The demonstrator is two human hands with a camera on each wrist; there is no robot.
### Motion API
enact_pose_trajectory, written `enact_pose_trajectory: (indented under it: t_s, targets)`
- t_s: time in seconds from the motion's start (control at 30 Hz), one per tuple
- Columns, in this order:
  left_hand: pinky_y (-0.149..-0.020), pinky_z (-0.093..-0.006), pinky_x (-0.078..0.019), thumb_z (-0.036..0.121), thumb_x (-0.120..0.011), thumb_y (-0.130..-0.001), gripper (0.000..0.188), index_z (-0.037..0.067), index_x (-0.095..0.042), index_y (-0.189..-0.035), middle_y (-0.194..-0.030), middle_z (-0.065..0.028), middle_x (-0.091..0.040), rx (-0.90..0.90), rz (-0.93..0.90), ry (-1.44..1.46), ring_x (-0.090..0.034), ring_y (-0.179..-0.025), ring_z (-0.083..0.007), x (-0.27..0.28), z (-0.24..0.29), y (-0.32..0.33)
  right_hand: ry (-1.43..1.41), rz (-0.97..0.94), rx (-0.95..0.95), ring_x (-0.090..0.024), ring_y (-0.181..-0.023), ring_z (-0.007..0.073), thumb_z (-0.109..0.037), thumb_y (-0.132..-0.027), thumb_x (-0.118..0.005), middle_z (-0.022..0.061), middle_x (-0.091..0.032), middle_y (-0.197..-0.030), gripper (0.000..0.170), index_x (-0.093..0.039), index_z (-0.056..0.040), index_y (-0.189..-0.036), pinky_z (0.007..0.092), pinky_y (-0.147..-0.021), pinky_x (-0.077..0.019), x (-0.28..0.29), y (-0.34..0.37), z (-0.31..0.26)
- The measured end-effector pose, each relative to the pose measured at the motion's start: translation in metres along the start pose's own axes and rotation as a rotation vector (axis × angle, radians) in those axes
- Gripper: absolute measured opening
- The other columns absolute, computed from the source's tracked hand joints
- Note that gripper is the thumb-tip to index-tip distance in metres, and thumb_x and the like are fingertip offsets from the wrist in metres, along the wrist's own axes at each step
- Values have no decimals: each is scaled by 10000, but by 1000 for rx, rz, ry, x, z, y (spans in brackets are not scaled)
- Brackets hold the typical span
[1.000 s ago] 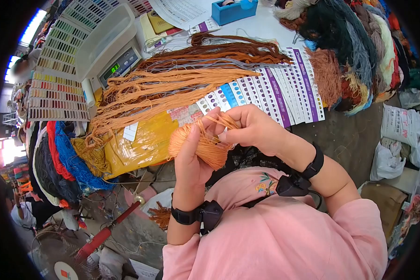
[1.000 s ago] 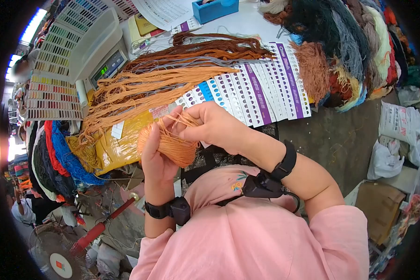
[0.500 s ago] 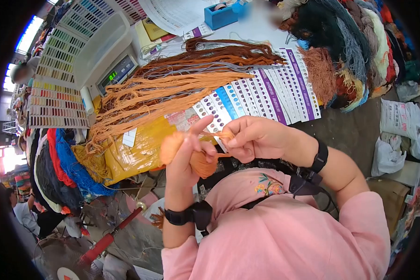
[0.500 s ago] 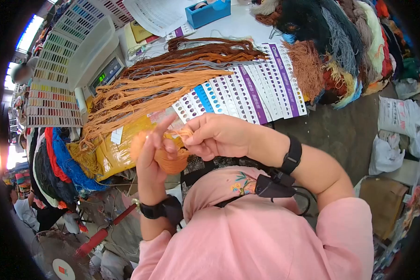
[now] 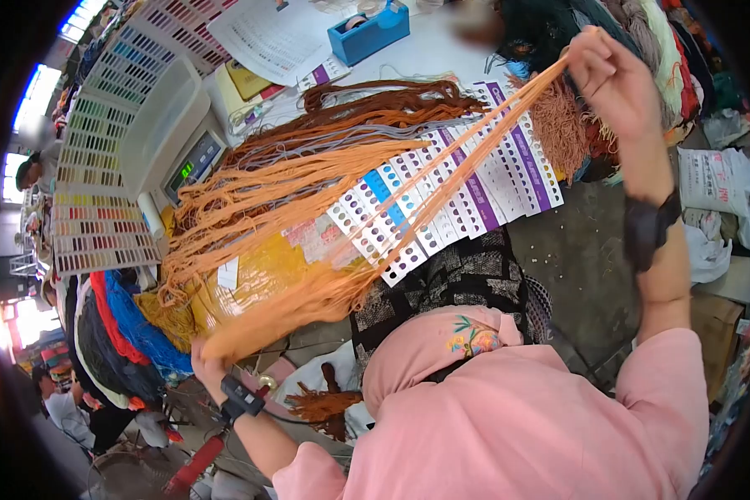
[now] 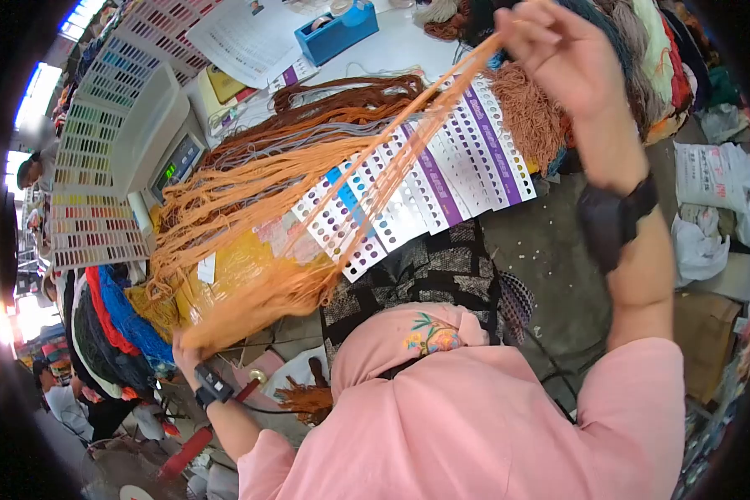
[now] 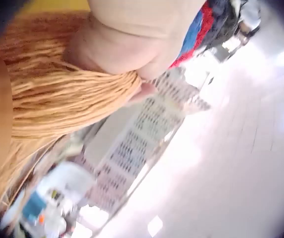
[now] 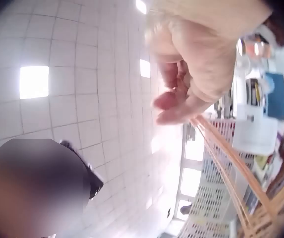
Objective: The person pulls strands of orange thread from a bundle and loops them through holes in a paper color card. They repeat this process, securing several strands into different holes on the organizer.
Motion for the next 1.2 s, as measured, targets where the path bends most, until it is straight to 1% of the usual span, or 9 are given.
enact_pose_trajectory:
  t_s: [0.13,0.27,0.37,0.43,0.6,0.7,0.83,1.07,1.2]
  targets:
    - [-653,-276,-430,7,-559,-682,214,-32,-538,-892,-814,-74,-564,158,42,144,-535,-705,-169,74,-32,24,526,240,352,-334,-558,137,26,-805,-402,38,-291,-638,178,-316,-15,-655,373,-914,-340,68,24,-199]
    - [-694,-279,-436,73,-486,-672,247,-17,-546,-894,-829,-105,-573,210,124,176,-557,-717,-225,112,-44,-12,1472,669,874,-392,-595,123,-41,-787,-454,27,-376,-668,110,-397,-31,-694,326,-820,-365,6,78,-316]
    - [-618,-238,-426,158,-467,-775,271,-19,-523,-973,-729,-58,-540,-21,-1,213,-528,-635,-179,31,-2,-61,1799,570,840,-436,-622,113,-92,-774,-494,19,-440,-691,79,-457,-43,-724,292,-750,-384,-30,38,-246]
    - [-449,-142,-333,224,-404,-867,352,-50,-430,-1087,-538,54,-402,674,-448,1507,-399,-452,-48,-156,80,-44,1823,443,669,-465,-641,107,-126,-765,-520,13,-482,-706,81,-498,-51,-744,269,-703,-396,-14,1,-177]
    - [-370,-117,-281,145,-444,-851,266,-36,-467,-1045,-607,46,-472,610,-844,1203,-366,-437,15,-394,199,-4,1427,411,54,-515,-656,72,-36,-676,-609,-10,-554,-645,14,-598,-44,-680,231,-596,-420,149,-41,6]
    - [-440,-140,-356,63,-549,-763,207,-29,-517,-945,-739,-33,-553,682,-857,753,-417,-478,-39,-485,241,44,1564,336,82,-502,-606,94,-70,-663,-610,20,-546,-625,56,-584,-20,-666,242,-551,-404,166,-34,61]
    - [-445,-187,-416,11,-519,-764,171,-24,-501,-931,-772,-84,-574,696,-918,351,-502,-533,-78,-546,205,77,1835,330,427,-476,-644,266,-124,-616,-594,78,-480,-637,109,-511,-53,-617,354,-571,-373,154,-21,76]
    - [-433,-201,-382,102,-522,-789,70,43,-511,-754,-634,-11,-505,508,-866,80,-447,-493,-77,-554,204,70,1834,412,405,-478,-716,271,-88,-612,-576,86,-503,-688,88,-516,-32,-644,355,-612,-382,155,-18,76]
    - [-441,-209,-380,82,-510,-784,63,45,-516,-734,-601,-1,-479,497,-889,28,-442,-489,-77,-543,200,63,1942,102,532,-481,-721,250,-145,-629,-623,103,-499,-768,262,-551,-19,-847,303,-628,-397,137,-18,97]
Point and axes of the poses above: each hand's wrist, its own y-axis away from the middle knuckle, its own x-axis out of the back of the hand, z = x × y, the point moved 9 cm from there along -y, towards the middle knuckle
